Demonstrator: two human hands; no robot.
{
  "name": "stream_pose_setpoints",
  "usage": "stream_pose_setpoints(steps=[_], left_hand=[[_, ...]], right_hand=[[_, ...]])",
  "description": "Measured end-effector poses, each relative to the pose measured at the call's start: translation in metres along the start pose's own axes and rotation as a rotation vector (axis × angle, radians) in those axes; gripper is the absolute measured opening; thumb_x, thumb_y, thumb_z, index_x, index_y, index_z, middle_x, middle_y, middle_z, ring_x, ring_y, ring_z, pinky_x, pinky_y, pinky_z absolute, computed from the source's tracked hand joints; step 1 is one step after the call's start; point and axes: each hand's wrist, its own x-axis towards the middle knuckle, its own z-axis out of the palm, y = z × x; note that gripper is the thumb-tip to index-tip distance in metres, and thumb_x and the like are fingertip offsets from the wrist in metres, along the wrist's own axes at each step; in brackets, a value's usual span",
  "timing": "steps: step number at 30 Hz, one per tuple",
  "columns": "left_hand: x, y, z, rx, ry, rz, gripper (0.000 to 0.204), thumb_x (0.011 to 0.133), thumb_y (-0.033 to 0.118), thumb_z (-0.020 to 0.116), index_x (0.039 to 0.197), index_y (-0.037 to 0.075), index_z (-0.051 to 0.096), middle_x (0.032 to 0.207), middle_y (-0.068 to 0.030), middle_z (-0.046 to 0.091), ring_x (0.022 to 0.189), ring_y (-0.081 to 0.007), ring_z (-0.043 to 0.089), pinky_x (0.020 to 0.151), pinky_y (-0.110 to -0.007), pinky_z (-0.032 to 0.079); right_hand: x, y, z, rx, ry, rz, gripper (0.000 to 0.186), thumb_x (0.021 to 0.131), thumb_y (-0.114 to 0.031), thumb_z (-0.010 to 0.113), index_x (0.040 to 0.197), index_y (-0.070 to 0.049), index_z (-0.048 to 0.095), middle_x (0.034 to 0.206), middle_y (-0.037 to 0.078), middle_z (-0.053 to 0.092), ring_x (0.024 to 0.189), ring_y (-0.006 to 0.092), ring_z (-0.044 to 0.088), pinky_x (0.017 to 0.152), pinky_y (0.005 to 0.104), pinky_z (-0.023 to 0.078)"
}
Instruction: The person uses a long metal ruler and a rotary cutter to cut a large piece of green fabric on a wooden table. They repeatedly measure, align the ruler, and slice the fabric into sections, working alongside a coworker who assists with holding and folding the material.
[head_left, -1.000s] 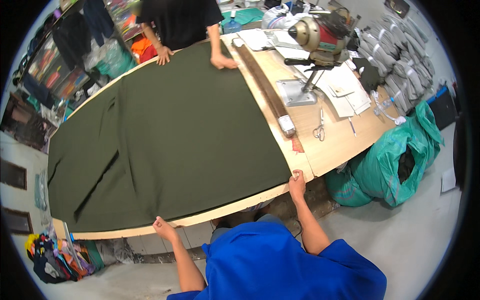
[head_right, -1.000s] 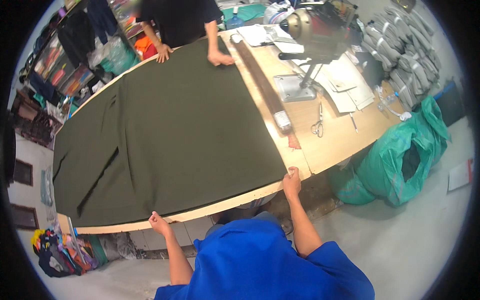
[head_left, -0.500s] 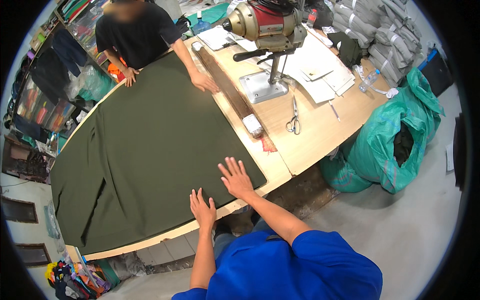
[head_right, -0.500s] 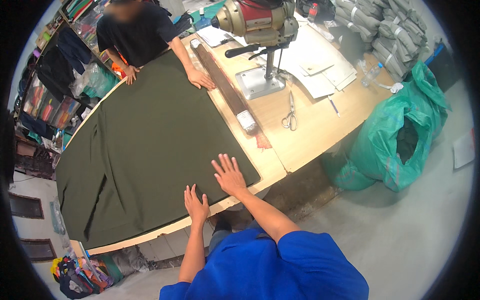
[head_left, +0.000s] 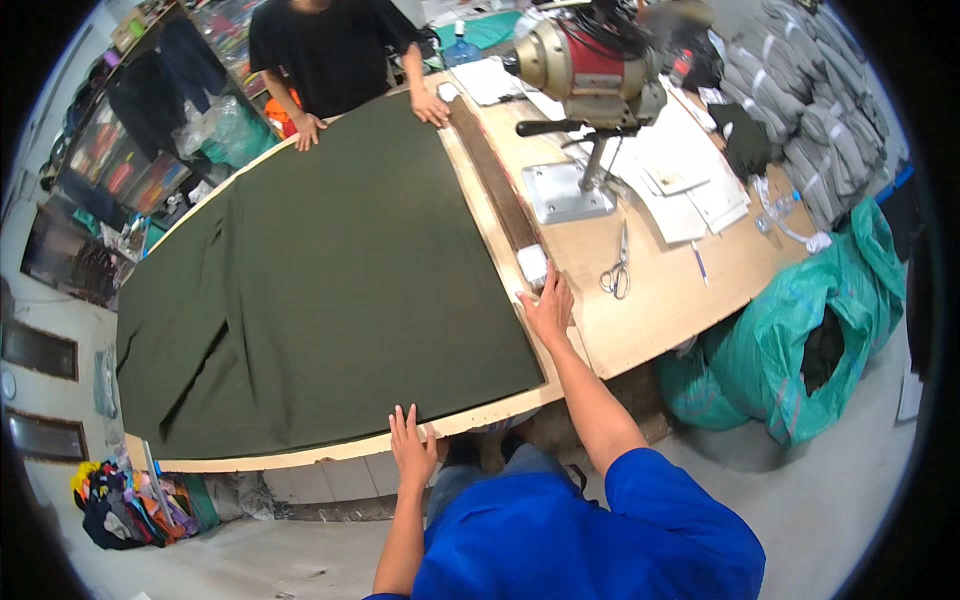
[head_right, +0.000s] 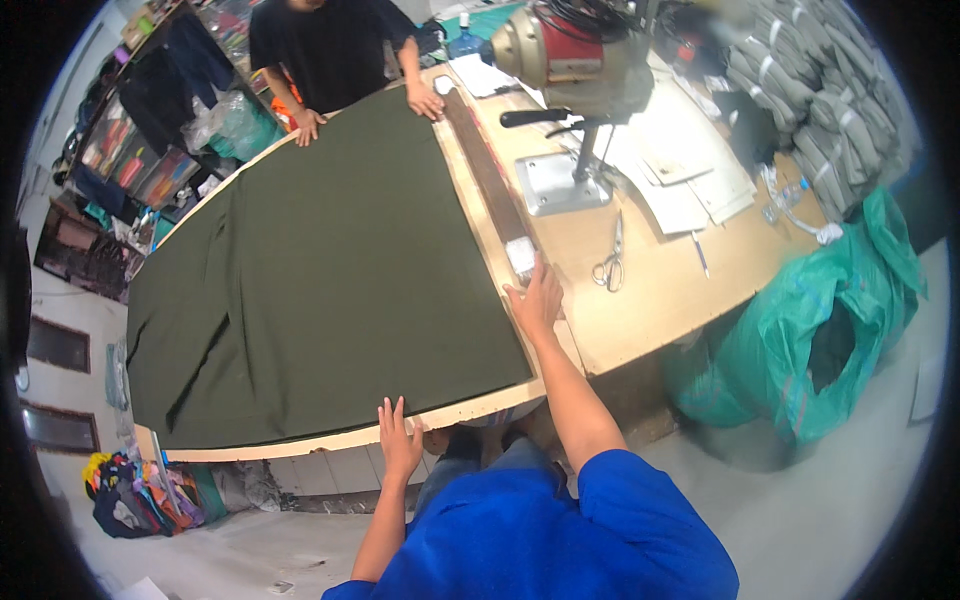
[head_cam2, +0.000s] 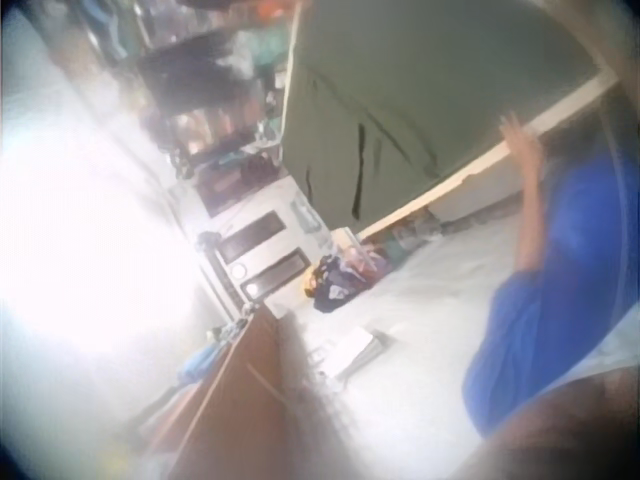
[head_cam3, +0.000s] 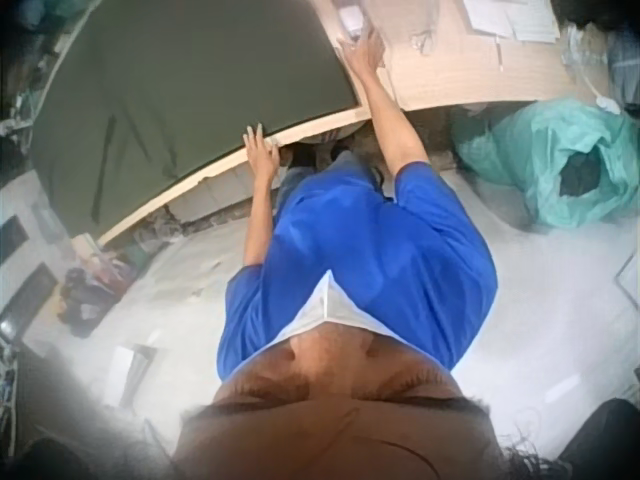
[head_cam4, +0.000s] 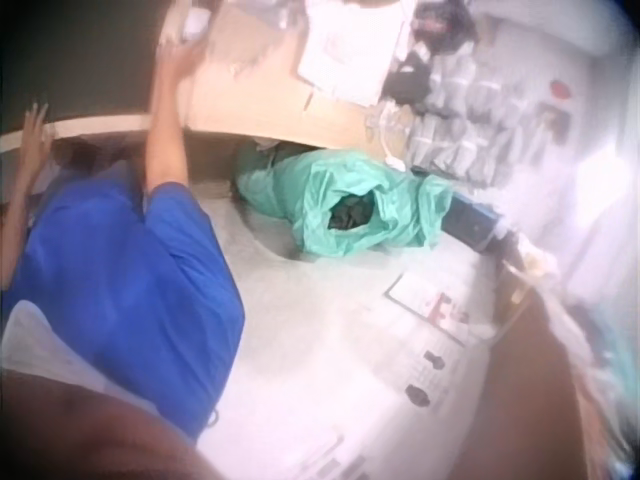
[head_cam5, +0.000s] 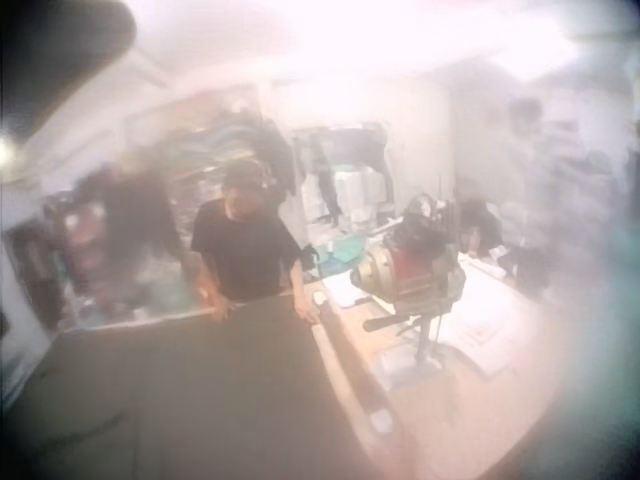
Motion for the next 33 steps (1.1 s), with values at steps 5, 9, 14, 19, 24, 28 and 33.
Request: stream_pose_setpoints(steps=[5,9,14,19,24,28,33], left_hand=[[-0.028,-0.024,-0.017,-0.292,0.049,-0.007,0.042,0.102,0.014,0.065,0.143,0.007,0.062,0.162,-0.0227,0.044,0.15,-0.0428,0.04,0.124,-0.051,0.033],[-0.087,-0.066,-0.024,-0.421,0.141,-0.321,0.025,0.104,0.011,0.061,0.125,0.002,0.069,0.131,-0.0231,0.068,0.121,-0.0345,0.068,0.102,-0.045,0.055],[-0.177,-0.183,0.037,-0.636,0.227,-0.646,0.02,0.103,0.006,0.057,0.109,0.001,0.076,0.092,-0.0122,0.079,0.081,-0.0192,0.076,0.079,-0.036,0.061],[-0.229,-0.281,0.057,-0.755,0.145,-0.862,0.02,0.105,0.013,0.06,0.111,0.002,0.076,0.094,-0.0121,0.08,0.085,-0.0177,0.077,0.079,-0.033,0.061],[-0.247,-0.359,0.018,-0.941,0.304,-0.793,0.022,0.107,0.016,0.059,0.114,0.001,0.074,0.096,-0.0117,0.08,0.086,-0.0172,0.076,0.079,-0.033,0.061],[-0.291,-0.413,-0.027,-1.126,0.486,-0.938,0.026,0.109,0.017,0.055,0.123,0.002,0.07,0.105,-0.0105,0.078,0.088,-0.0175,0.074,0.08,-0.031,0.059],[-0.377,-0.472,-0.066,-1.181,0.685,-1.254,0.029,0.111,0.02,0.051,0.129,0.004,0.066,0.114,-0.0112,0.075,0.095,-0.018,0.071,0.084,-0.032,0.056]], right_hand=[[0.045,0.016,0.021,-0.079,-0.062,0.064,0.077,0.083,-0.024,0.086,0.146,-0.001,0.047,0.134,0.028,0.055,0.127,0.0468,0.052,0.109,0.055,0.044],[0.037,-0.028,0.015,0.008,-0.012,0.01,0.083,0.082,-0.023,0.087,0.152,-0.003,0.046,0.132,0.028,0.058,0.124,0.0477,0.055,0.108,0.0546,0.045],[0.001,-0.12,-0.029,0.211,0.011,-0.11,0.079,0.082,-0.015,0.083,0.154,-0.004,0.052,0.144,0.023,0.062,0.134,0.0407,0.057,0.115,0.0491,0.044],[-0.052,-0.204,-0.033,0.122,0.011,-0.098,0.072,0.087,-0.021,0.081,0.154,-0.02,0.054,0.133,0.023,0.063,0.123,0.0419,0.061,0.104,0.0502,0.048],[-0.106,-0.16,0.046,-0.492,-0.248,-0.043,0.084,0.093,-0.027,0.08,0.165,-0.033,0.037,0.162,0.024,0.041,0.147,0.0431,0.045,0.113,0.0598,0.043],[-0.125,-0.19,0.08,-0.602,-0.068,0.089,0.064,0.102,-0.031,0.068,0.162,-0.031,0.045,0.168,0.024,0.031,0.149,0.0456,0.041,0.114,0.0628,0.04],[-0.229,-0.358,0.137,-0.096,-0.121,-0.546,0.038,0.095,-0.008,0.065,0.132,-0.007,0.066,0.146,0.022,0.057,0.137,0.0426,0.053,0.114,0.0531,0.043]])
